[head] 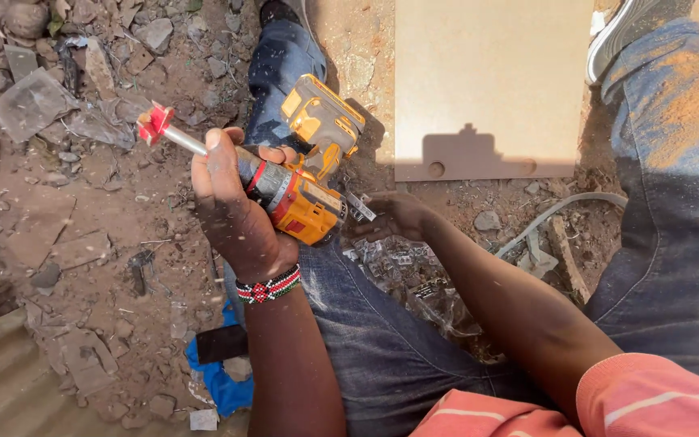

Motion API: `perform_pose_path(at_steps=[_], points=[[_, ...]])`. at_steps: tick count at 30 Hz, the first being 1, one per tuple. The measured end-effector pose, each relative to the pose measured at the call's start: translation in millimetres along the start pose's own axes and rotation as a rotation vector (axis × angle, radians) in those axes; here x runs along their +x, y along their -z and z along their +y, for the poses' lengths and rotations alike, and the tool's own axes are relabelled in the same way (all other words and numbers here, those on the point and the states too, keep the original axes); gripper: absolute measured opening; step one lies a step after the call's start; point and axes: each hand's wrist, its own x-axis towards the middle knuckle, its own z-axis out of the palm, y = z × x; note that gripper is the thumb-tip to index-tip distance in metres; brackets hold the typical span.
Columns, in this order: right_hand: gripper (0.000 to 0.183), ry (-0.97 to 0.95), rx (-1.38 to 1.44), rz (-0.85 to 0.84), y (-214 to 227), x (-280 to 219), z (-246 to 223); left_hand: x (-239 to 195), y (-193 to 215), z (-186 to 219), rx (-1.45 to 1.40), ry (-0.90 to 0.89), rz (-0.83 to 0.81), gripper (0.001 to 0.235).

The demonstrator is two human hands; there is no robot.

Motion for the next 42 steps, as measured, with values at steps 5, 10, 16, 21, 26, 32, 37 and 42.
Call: perform_pose_path(at_steps=[5, 10, 16, 21, 26, 32, 37, 42], points=[[0.026, 0.109, 0.239, -0.327, 29, -47, -3, 0, -5, 1, 0.060, -0.009, -0.003, 0.028], [0.020, 0.134, -0.127, -0.002, 41, -83, 1, -8, -16, -3, 0.276, -0.021, 0.051, 0.032], [0.013, 0.232, 0.287, 0.292, 82, -61, 20, -9, -20, -16, 0.166, 0.049, -0.007, 0.032], [0.034, 0.301, 0.230, 0.408, 65, -61, 11, -10, -25, -19, 0.232, 0.006, -0.038, 0.030], [0.054, 0.341, 0.176, 0.479, 60, -58, 11, -12, -28, -19, 0.251, 0.023, -0.032, 0.031], [0.061, 0.182, 0.051, 0.574, 64, -62, 9, -13, -29, -17, 0.256, 0.044, -0.028, 0.032], [0.078, 0.102, -0.035, 0.636, 60, -67, 6, -16, -30, -16, 0.297, 0.049, -0.019, 0.032], [0.067, 0.137, -0.014, 0.592, 62, -67, 7, -16, -29, -16, 0.305, 0.055, -0.009, 0.033]])
